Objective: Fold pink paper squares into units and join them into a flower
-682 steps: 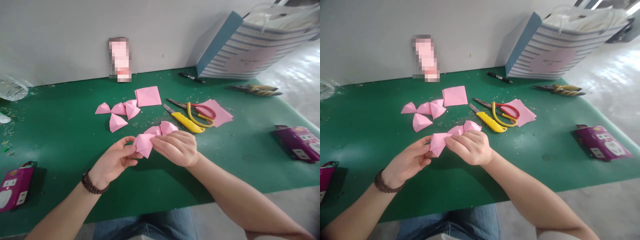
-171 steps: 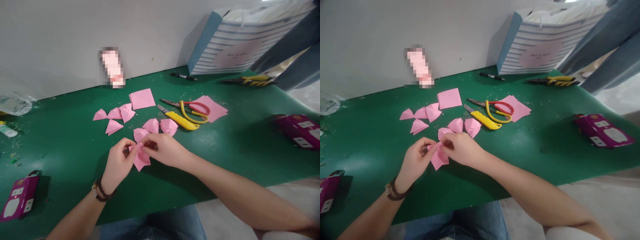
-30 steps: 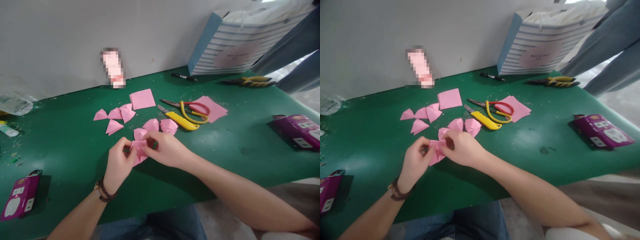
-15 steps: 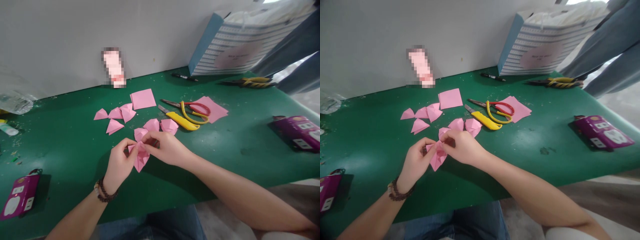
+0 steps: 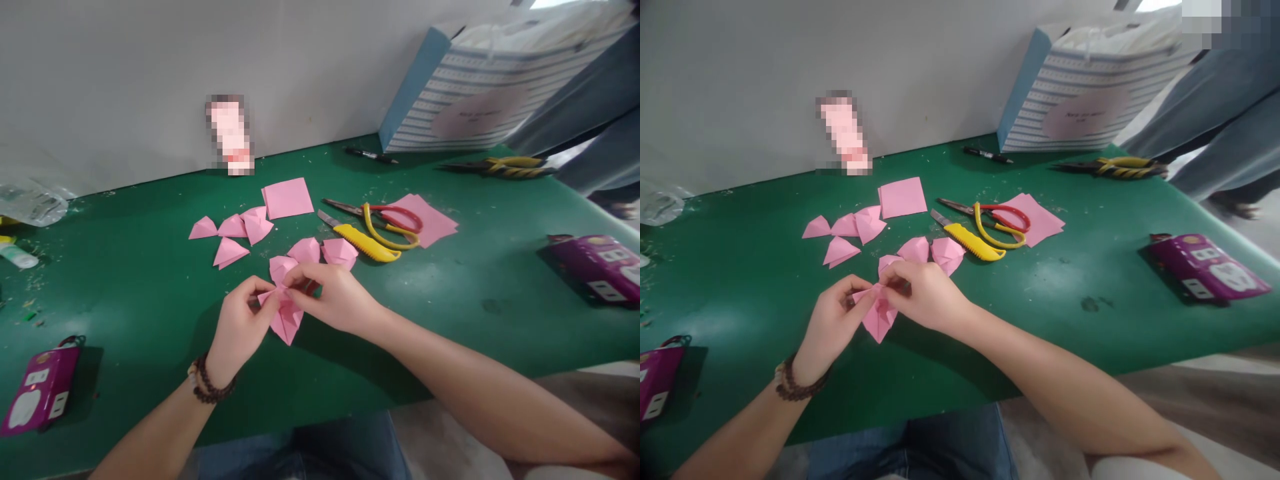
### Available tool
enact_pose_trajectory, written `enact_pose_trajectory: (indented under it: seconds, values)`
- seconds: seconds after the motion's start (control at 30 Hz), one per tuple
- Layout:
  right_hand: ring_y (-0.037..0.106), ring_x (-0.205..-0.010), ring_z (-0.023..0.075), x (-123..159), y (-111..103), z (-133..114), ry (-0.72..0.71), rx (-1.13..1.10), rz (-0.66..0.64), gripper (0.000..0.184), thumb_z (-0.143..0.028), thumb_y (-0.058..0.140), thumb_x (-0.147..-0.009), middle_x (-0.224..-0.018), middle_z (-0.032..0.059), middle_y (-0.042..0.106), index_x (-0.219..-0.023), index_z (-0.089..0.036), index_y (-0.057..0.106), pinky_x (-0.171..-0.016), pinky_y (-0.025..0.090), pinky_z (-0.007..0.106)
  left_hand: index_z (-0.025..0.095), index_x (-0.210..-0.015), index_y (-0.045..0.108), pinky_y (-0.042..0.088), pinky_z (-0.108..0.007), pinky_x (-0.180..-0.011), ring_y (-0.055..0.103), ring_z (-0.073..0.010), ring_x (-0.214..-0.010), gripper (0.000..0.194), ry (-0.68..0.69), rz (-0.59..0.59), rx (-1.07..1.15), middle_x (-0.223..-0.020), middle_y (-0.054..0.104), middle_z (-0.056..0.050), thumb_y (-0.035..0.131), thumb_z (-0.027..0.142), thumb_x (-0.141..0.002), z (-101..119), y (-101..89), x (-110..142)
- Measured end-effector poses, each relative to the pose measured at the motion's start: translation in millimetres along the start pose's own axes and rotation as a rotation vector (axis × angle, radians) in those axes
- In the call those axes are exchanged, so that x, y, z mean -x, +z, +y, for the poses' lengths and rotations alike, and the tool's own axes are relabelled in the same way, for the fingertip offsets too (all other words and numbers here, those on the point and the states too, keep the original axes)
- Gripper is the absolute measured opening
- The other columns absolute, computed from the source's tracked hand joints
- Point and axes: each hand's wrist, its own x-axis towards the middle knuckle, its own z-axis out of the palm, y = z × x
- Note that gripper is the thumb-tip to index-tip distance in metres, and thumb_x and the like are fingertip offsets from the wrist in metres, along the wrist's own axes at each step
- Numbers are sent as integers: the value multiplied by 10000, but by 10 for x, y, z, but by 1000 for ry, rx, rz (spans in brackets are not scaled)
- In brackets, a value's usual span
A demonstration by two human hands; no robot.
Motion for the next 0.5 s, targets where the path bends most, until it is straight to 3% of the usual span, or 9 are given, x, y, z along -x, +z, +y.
enact_pose_trajectory:
  seconds: [0.23, 0.37, 0.5]
  values:
    - [606, -660, 100, -9, -41, 12, -131, 67, -63, 165, -61, 533, -779, -771, -5, 675, -833, -180, 632, -596, 475, 203, 185, -714, 613, 462, -234, -597, 586, -130, -642, 100, -48, -46, 125, -690, 628, 15, 573, 216, -800, -8, 8, -7]
    - [612, -726, 126, -8, -97, 6, -261, 211, -114, 130, -124, 528, -855, -796, 22, 683, -865, -181, 645, -650, 461, 235, 183, -725, 628, 463, -245, -596, 594, -137, -641, 99, -83, -62, 156, -700, 645, 6, 581, 237, -794, -23, 9, -13]
    - [605, -702, 126, -5, -121, -25, -240, 231, -126, 135, -216, 531, -899, -768, 28, 676, -835, -173, 643, -639, 449, 241, 187, -716, 611, 476, -247, -596, 603, -140, -647, 105, -63, -51, 131, -704, 647, 5, 566, 233, -798, -11, 9, -3]
